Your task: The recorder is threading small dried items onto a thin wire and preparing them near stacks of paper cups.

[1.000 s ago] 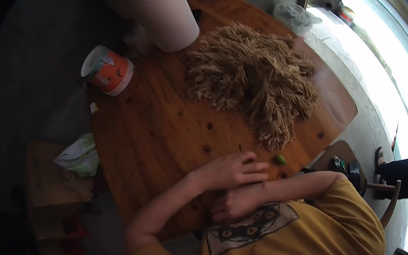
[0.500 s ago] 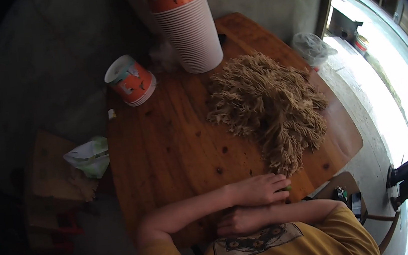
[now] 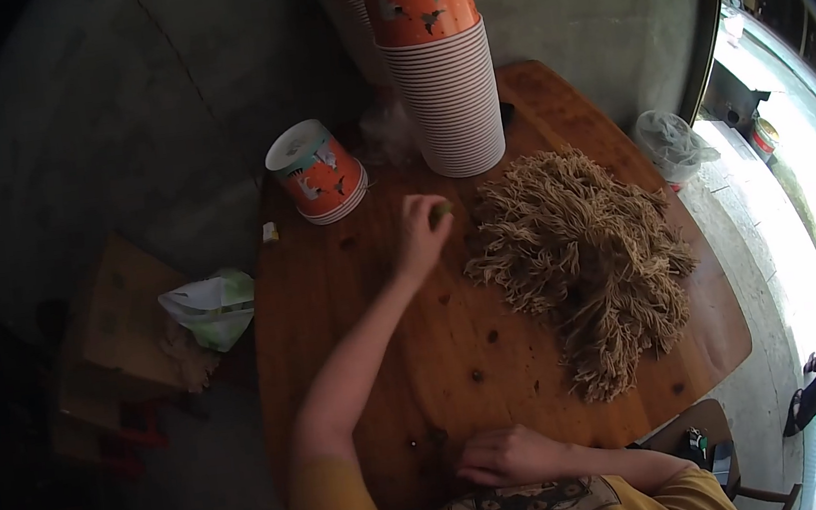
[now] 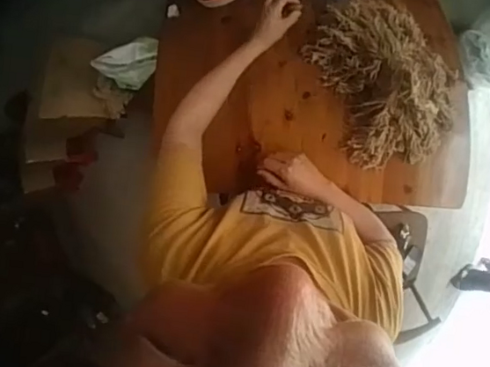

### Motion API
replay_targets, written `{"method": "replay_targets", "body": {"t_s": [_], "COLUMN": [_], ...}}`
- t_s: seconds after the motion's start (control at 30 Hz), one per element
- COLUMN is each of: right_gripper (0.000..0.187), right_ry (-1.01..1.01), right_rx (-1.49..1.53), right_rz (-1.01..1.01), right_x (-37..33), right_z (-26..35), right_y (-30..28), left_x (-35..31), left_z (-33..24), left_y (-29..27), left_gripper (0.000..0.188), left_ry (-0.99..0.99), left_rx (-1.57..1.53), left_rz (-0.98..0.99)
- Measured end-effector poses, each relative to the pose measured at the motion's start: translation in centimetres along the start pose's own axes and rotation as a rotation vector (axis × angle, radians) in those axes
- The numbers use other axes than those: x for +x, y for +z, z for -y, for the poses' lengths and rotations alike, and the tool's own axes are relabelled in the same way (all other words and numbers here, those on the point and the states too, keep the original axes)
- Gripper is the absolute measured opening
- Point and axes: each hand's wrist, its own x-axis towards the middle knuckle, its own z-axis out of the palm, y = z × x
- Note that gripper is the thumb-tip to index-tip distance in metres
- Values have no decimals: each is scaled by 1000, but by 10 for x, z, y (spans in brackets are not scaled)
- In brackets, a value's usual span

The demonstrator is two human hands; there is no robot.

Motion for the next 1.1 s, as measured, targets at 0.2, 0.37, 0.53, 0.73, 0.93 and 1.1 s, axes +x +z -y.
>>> {"method": "replay_targets", "body": {"t_s": [0.2,0.37,0.53,0.73,0.93,1.1], "right_gripper": [15,14,10,12,13,13], "right_ry": [64,30,101,79,64,42], "right_rx": [-111,-136,-129,-118,-123,-137], "right_rz": [55,24,97,97,16,14], "right_x": [-3,-8,-11,-9,-8,-8], "right_z": [-12,-23,-29,-31,-25,-23], "right_y": [6,13,13,14,12,13], "left_x": [89,124,122,113,101,94], "left_z": [91,126,134,136,119,122], "left_y": [14,26,49,46,35,17], "left_gripper": [35,38,36,51,45,35], "left_ry": [-358,-296,-338,-253,-135,-85], "left_rx": [-321,-204,278,415,315,285], "left_rz": [-221,-211,-130,-88,-150,-197]}}
